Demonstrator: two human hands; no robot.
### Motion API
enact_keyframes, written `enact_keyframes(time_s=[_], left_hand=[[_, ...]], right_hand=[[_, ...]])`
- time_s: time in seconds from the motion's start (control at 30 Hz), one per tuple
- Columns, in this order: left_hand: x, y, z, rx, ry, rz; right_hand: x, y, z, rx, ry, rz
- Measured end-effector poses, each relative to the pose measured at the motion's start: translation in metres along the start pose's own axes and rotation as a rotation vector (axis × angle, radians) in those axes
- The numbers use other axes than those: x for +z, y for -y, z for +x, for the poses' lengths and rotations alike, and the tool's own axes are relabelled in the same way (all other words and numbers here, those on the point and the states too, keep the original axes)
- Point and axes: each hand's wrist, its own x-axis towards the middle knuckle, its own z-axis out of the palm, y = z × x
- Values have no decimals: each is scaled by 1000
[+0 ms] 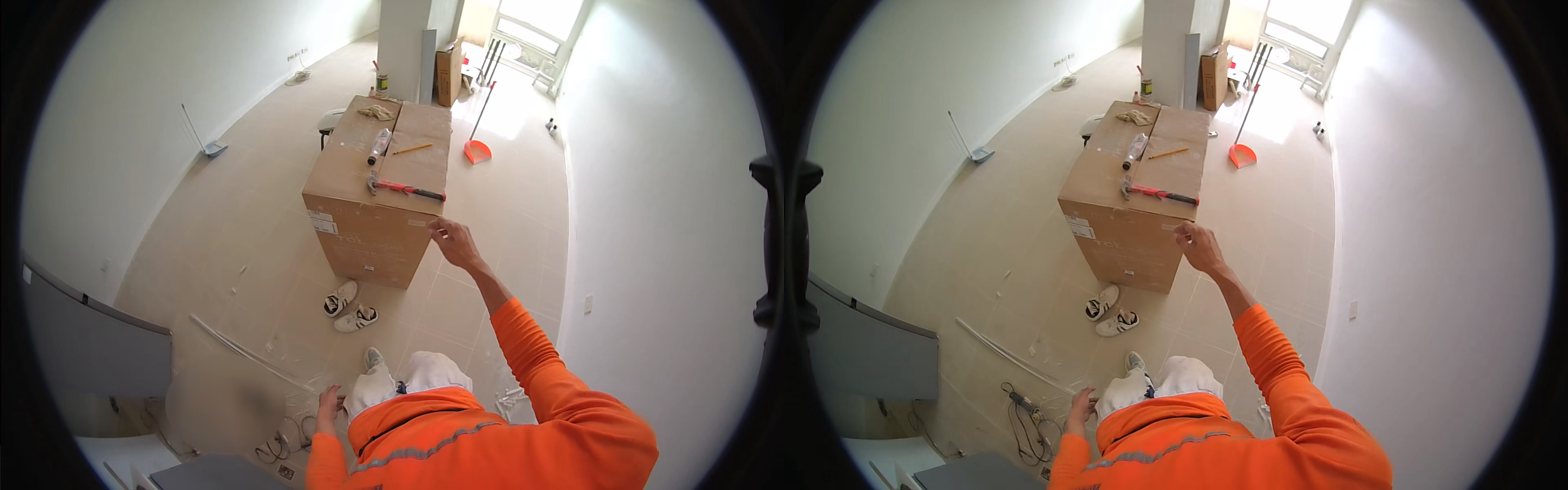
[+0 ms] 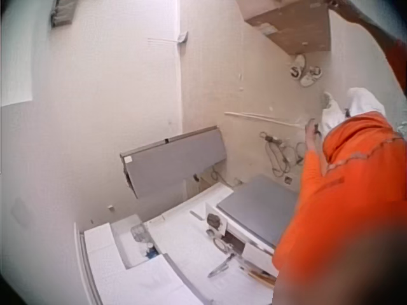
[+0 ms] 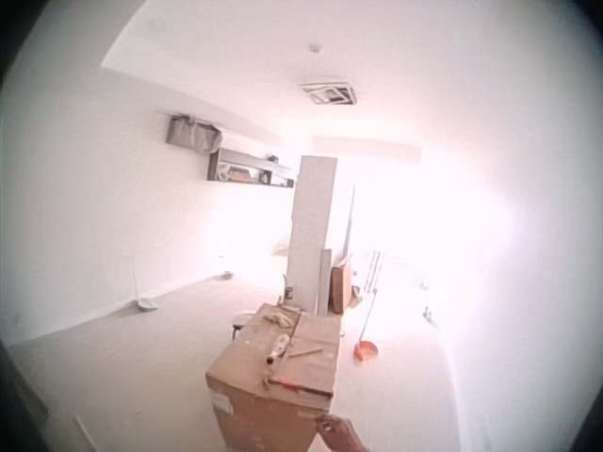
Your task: The person carries a trowel with mortar up a staircase, enters an apartment, and places the trowel on a countertop. They then measure and mark a white tile with a ruler and pencil, prepare an angle grinder by attaching a cutting disc, and position the tile on the floor to begin cutting.
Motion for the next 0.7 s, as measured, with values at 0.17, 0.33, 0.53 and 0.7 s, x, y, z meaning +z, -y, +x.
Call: enact_keyframes(time_s=[0.17, 0.33, 0.53, 0.7], left_hand=[[47, -84, 7, 105, 100, 5], [68, -103, 2, 158, -137, -340], [125, -8, -123, 62, -569, -837], [251, 99, -204, -61, -700, -1102]], right_hand=[[-11, -15, 160, -42, -11, -219], [30, -146, 306, -259, 35, -493], [30, -286, 409, -277, 327, -1086], [0, -312, 414, -220, 382, -1091]])
